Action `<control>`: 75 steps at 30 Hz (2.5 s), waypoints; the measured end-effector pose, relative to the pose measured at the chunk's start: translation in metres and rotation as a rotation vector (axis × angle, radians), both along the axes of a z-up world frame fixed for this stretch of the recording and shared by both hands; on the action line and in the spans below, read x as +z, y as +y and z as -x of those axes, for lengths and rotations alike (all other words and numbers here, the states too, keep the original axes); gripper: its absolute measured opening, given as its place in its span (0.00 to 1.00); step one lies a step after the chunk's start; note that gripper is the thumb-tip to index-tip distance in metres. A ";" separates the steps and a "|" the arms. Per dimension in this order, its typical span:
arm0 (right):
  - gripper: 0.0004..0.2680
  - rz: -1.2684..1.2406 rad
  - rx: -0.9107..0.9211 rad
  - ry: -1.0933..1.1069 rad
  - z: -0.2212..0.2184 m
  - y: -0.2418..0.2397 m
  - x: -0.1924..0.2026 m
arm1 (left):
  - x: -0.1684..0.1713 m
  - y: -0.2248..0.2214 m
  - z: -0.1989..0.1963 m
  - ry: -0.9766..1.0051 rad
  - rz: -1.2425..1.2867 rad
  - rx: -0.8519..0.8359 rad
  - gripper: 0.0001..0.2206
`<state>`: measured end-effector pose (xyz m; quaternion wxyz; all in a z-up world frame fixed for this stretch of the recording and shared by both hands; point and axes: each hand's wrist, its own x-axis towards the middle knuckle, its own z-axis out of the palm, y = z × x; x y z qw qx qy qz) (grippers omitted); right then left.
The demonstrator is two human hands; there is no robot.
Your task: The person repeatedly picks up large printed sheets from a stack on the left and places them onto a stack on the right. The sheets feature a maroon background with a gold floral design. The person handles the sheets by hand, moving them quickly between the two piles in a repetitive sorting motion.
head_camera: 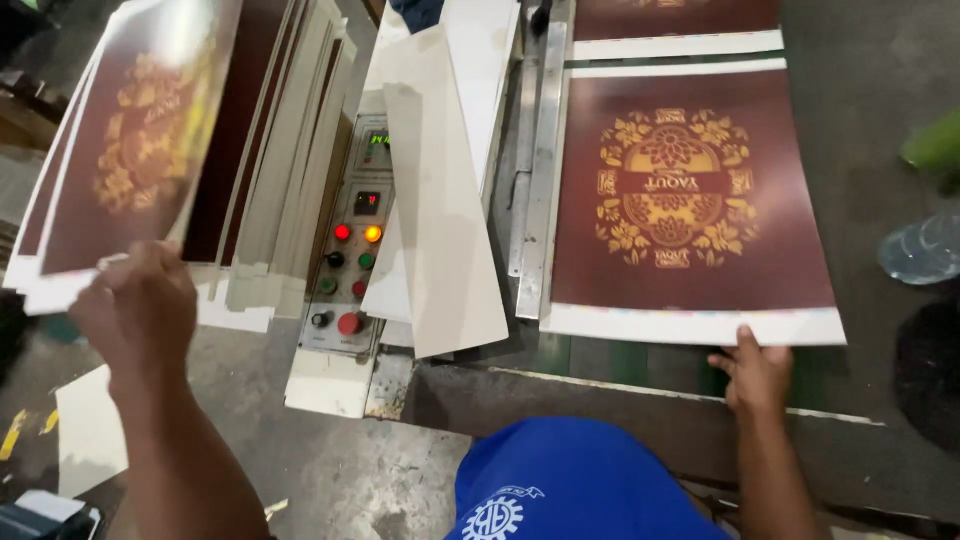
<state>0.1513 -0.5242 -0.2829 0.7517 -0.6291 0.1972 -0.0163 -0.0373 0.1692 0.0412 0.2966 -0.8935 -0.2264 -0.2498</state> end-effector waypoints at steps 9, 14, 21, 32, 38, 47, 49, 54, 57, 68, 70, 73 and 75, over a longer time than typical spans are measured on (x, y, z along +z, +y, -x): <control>0.17 -0.090 0.107 0.070 -0.048 0.027 0.040 | -0.002 -0.150 -0.024 -0.139 0.405 -0.369 0.09; 0.21 -0.106 0.454 0.092 -0.007 0.065 0.018 | -0.049 -0.236 -0.049 -0.273 0.816 -0.850 0.03; 0.18 -0.155 1.205 -0.378 0.050 0.156 0.073 | -0.089 -0.362 -0.099 -0.147 0.688 -1.004 0.13; 0.07 -0.336 0.401 -0.006 0.042 0.079 0.010 | -0.101 -0.213 -0.105 -0.189 0.602 -0.678 0.04; 0.09 -0.127 0.207 -0.139 0.052 0.012 0.010 | -0.081 -0.033 -0.050 -0.132 0.204 0.000 0.21; 0.15 0.020 0.041 0.087 0.064 -0.076 -0.004 | -0.006 0.001 -0.003 0.178 0.668 0.288 0.31; 0.15 0.028 0.031 0.093 0.068 -0.086 -0.019 | -0.010 0.012 -0.002 0.202 0.675 0.285 0.29; 0.16 -0.001 0.034 0.082 0.070 -0.077 -0.028 | 0.006 0.011 -0.001 0.242 0.683 0.288 0.24; 0.16 -0.048 0.044 -0.014 0.069 -0.063 -0.033 | 0.004 0.016 0.001 0.237 0.663 0.210 0.18; 0.14 -0.051 -0.011 -0.097 -0.020 0.018 0.033 | -0.017 0.043 0.014 0.167 0.020 0.090 0.16; 0.13 -0.033 -0.023 -0.081 -0.042 0.021 0.031 | -0.012 0.031 0.015 0.155 0.003 0.095 0.16; 0.13 -0.053 0.002 -0.078 -0.085 0.024 0.011 | -0.010 0.019 0.015 0.125 0.010 0.108 0.16; 0.13 -0.096 0.036 -0.100 -0.118 0.028 -0.001 | -0.010 0.017 0.016 0.100 0.026 0.111 0.16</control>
